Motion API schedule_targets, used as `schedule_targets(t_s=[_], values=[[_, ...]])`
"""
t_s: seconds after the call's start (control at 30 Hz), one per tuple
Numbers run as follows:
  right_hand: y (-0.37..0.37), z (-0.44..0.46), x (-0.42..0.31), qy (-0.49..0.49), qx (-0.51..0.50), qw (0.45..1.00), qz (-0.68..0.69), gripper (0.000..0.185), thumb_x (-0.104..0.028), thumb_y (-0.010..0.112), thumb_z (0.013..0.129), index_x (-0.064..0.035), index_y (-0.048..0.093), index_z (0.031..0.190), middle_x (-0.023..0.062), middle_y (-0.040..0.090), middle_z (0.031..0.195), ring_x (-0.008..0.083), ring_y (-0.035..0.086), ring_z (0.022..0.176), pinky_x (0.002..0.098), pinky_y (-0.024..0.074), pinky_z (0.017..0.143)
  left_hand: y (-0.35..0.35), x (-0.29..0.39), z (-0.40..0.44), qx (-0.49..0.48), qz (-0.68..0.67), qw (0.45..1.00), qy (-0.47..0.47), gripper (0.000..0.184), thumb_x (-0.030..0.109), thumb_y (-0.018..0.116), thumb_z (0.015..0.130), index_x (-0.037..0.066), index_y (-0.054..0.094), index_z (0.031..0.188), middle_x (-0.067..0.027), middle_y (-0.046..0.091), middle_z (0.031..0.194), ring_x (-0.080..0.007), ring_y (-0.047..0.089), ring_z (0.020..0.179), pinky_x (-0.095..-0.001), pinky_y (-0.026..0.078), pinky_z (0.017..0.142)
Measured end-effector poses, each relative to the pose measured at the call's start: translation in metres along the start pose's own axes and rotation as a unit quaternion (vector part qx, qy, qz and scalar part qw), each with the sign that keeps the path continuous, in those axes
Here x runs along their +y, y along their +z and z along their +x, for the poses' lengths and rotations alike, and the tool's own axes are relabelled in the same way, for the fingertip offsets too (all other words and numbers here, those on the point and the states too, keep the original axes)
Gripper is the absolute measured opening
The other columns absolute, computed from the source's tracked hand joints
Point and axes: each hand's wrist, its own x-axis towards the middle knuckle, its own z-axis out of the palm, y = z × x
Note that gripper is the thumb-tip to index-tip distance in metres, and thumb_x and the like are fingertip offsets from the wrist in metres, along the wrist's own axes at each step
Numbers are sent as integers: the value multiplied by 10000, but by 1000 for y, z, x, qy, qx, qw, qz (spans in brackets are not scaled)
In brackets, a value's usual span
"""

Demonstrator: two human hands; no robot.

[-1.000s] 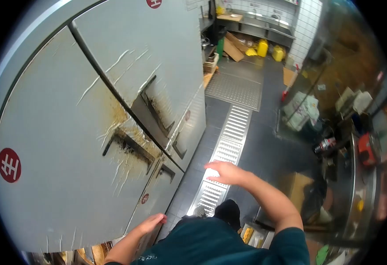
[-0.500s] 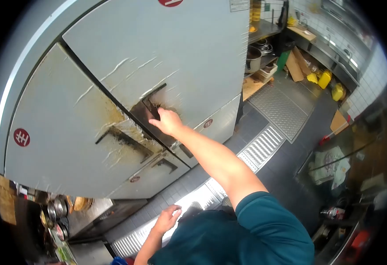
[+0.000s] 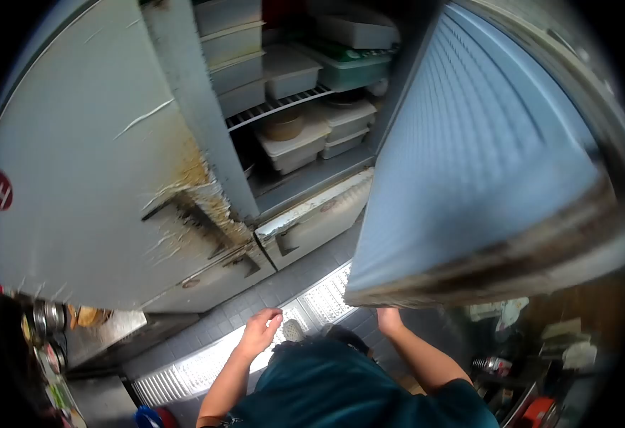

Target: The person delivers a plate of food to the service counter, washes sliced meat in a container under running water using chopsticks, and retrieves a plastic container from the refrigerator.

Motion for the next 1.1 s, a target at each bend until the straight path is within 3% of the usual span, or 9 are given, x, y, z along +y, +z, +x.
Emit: schedule_targets(t_s=[0.07, 0.3, 0.5, 0.57, 0.63, 0.7, 0.83, 0.93, 1.1], values=[[-19, -13, -8, 24, 66, 994, 90, 563, -425, 441, 1076, -42, 432, 1488, 73, 433, 1546, 241, 387, 1414, 395, 297, 1187, 1, 4, 22, -28, 10, 999, 23, 321, 270, 626, 978, -9, 680, 1125, -228, 691, 1082, -412, 664, 1018, -431, 532, 880], [-112, -18, -19, -80, 147, 968, 186, 482, -351, 495, 1046, -18, 527, 1394, 76, 565, 1414, 230, 494, 1331, 379, 356, 1148, 6, 61, 111, -63, 117, 979, 157, 332, 254, 713, 934, -22, 673, 1114, -205, 704, 1067, -380, 690, 985, -413, 564, 851], [-185, 2, 39, -25, 263, 947, 182, 510, -395, 471, 1052, -57, 500, 1433, 72, 548, 1447, 254, 501, 1337, 420, 393, 1124, 23, 124, 214, 19, 125, 982, 137, 384, 169, 771, 885, -31, 645, 1188, -184, 706, 1019, -263, 727, 873, -362, 587, 758], [-194, 8, 38, -11, 277, 942, 191, 546, -419, 466, 1055, -93, 443, 1491, 69, 502, 1498, 257, 468, 1376, 430, 382, 1140, 37, 143, 269, 106, 92, 972, 189, 435, 152, 769, 883, -29, 625, 1251, -177, 704, 987, -233, 718, 820, -338, 578, 737], [-210, 18, 37, 14, 310, 921, 236, 558, -420, 464, 1056, -106, 416, 1515, 70, 474, 1523, 261, 451, 1392, 438, 375, 1147, 47, 173, 329, 173, 92, 961, 194, 496, 177, 767, 885, -19, 600, 1309, -183, 707, 982, -256, 717, 818, -350, 574, 747], [-248, 19, 70, 3, 275, 947, 164, 591, -435, 469, 1052, -111, 381, 1538, 77, 433, 1557, 264, 433, 1407, 447, 364, 1158, 52, 204, 390, 197, 97, 967, 130, 565, 208, 749, 879, -21, 559, 1359, -249, 688, 999, -362, 700, 848, -425, 565, 787], [-279, 33, 68, 52, 316, 900, 295, 559, -422, 470, 1048, -101, 422, 1503, 79, 487, 1503, 258, 452, 1382, 443, 376, 1144, 60, 203, 521, 305, 178, 930, 98, 606, 222, 700, 895, -8, 501, 1419, -287, 685, 1082, -450, 656, 1024, -490, 508, 937], [-301, 33, 67, 81, 336, 891, 294, 551, -418, 467, 1049, -100, 429, 1498, 80, 495, 1492, 256, 459, 1373, 440, 379, 1140, 59, 163, 593, 300, 225, 917, 136, 572, 229, 701, 883, -1, 545, 1384, -295, 676, 1132, -457, 642, 1073, -494, 498, 954], [-327, 45, 65, 98, 342, 889, 288, 537, -410, 462, 1051, -99, 441, 1489, 82, 509, 1475, 252, 470, 1357, 435, 384, 1134, 65, 144, 603, 303, 218, 923, 92, 425, 226, 726, 851, 17, 660, 1216, -291, 663, 1132, -446, 630, 1083, -482, 507, 924]])
